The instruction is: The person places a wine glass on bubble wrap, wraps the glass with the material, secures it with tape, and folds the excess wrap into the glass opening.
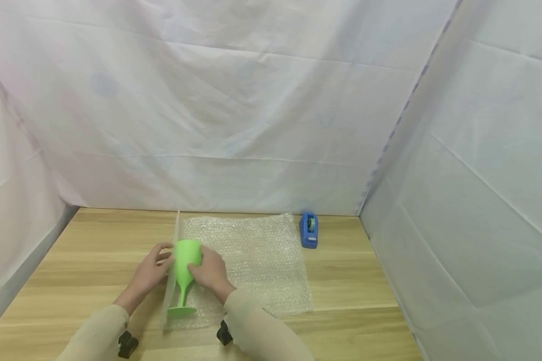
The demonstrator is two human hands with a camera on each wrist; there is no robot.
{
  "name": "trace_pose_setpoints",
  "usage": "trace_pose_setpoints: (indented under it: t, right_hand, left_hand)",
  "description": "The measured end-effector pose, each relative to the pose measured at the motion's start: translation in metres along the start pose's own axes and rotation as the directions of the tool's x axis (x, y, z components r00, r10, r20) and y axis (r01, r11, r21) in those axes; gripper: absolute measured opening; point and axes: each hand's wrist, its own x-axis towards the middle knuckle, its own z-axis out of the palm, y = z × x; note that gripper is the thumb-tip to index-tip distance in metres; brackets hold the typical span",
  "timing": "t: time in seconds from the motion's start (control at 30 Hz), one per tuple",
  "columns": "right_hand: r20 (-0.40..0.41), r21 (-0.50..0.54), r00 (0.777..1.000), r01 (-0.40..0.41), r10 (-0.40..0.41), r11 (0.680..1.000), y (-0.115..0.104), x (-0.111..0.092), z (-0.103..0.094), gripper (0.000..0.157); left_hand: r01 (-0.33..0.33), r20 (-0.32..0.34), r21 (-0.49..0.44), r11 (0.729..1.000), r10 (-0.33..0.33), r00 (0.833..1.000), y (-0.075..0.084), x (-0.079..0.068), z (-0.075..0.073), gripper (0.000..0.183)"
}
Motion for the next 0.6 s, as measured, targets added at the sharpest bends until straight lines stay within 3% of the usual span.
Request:
trace_pose_setpoints:
  t: [0.23, 0.6]
  right_hand:
    - [-0.030, -0.057, 1.000, 0.003, -0.005, 0.998, -0.001, -0.003, -0.003, 0.071]
    - [-0.017, -0.037, 0.999, -0.030, 0.029, 0.999, 0.002, -0.002, -0.007, 0.078]
  left_hand:
    - [-0.003, 0.013, -0.003, 1.000, 0.003, 1.000, 0.004, 0.002, 0.003, 0.046]
    - [0.003, 0.009, -0.047, 0.999, -0.003, 1.000, 0.010, 0.009, 0.006, 0.046]
